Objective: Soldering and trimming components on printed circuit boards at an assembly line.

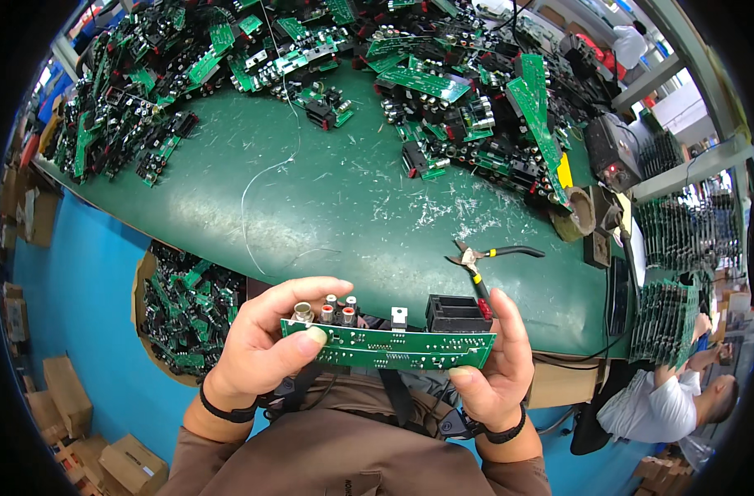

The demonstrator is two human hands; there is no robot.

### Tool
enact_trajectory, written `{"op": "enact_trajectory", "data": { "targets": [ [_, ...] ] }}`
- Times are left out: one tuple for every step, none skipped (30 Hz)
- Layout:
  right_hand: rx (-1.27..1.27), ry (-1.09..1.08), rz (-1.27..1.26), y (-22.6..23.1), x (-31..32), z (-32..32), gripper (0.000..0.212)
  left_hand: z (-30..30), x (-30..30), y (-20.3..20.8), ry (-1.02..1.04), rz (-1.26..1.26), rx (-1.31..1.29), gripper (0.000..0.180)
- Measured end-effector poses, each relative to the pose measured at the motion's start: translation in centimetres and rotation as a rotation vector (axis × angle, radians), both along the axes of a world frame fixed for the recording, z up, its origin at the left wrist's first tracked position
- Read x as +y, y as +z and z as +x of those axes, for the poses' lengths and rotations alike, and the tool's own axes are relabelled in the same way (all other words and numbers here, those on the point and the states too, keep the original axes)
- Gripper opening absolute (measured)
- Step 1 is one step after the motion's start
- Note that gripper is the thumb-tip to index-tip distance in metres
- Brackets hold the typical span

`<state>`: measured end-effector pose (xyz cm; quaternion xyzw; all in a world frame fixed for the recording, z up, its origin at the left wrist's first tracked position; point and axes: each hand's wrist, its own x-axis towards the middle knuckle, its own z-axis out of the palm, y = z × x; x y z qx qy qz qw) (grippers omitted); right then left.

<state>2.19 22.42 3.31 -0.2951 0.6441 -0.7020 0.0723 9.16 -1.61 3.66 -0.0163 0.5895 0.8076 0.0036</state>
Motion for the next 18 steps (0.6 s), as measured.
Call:
{"op": "enact_trajectory", "data": {
  "targets": [
    [0.001, -0.002, -0.001, -0.05, 0.1, -0.06, 0.077, 0.04, -0.28, -0.15, -0.046, 0.021, -0.004, 0.045],
    [-0.007, 0.014, -0.012, -0.09, 0.18, -0.11, 0.077, 0.06, -0.24, -0.04, -0.055, 0.038, 0.002, 0.045],
    [-0.017, 0.031, -0.022, -0.15, 0.2, -0.12, 0.077, 0.07, -0.15, -0.04, -0.056, 0.037, 0.002, 0.045],
    [-0.018, 0.03, -0.023, -0.2, 0.21, -0.1, 0.077, 0.05, -0.02, -0.04, -0.047, 0.073, 0.004, 0.046],
    [-0.037, 0.032, -0.037, -0.24, 0.22, -0.06, 0.077, 0.04, 0.06, -0.05, -0.038, 0.109, 0.006, 0.047],
    [-0.056, 0.032, -0.05, -0.27, 0.25, 0.01, 0.077, 0.01, 0.1, -0.1, -0.042, 0.11, 0.005, 0.047],
    [-0.056, 0.027, -0.049, -0.3, 0.24, 0.02, 0.077, -0.03, 0.13, -0.17, -0.022, 0.085, 0.012, 0.05],
    [-0.05, 0.035, -0.049, -0.33, 0.18, 0.0, 0.076, -0.07, 0.17, -0.22, -0.001, 0.06, 0.019, 0.053],
    [-0.043, 0.041, -0.048, -0.37, 0.19, -0.08, 0.076, -0.15, 0.21, -0.25, -0.009, 0.063, 0.02, 0.053],
    [-0.041, 0.032, -0.045, -0.44, 0.21, -0.14, 0.076, -0.17, 0.17, -0.22, 0.001, 0.063, 0.011, 0.056],
    [-0.035, 0.045, -0.043, -0.51, 0.23, -0.19, 0.074, -0.2, 0.15, -0.2, 0.011, 0.064, 0.002, 0.058],
    [-0.028, 0.06, -0.041, -0.53, 0.23, -0.19, 0.073, -0.21, 0.14, -0.17, 0.028, 0.027, -0.015, 0.062],
    [-0.026, 0.052, -0.038, -0.51, 0.25, -0.09, 0.073, -0.2, 0.07, -0.23, 0.02, 0.03, -0.013, 0.062],
    [-0.065, 0.052, -0.051, -0.48, 0.27, 0.04, 0.072, -0.18, -0.03, -0.32, 0.016, 0.041, -0.031, 0.062],
    [-0.104, 0.057, -0.065, -0.46, 0.28, 0.13, 0.072, -0.08, -0.07, -0.36, 0.017, 0.05, -0.049, 0.063],
    [-0.078, 0.057, -0.055, -0.5, 0.34, 0.09, 0.07, -0.08, -0.02, -0.39, 0.023, 0.054, -0.046, 0.063],
    [-0.076, 0.053, -0.052, -0.5, 0.37, 0.09, 0.07, -0.14, 0.09, -0.46, 0.019, 0.056, -0.044, 0.063],
    [-0.078, 0.051, -0.056, -0.49, 0.32, 0.1, 0.069, -0.22, 0.16, -0.57, 0.02, 0.077, -0.029, 0.062]
  ]
}}
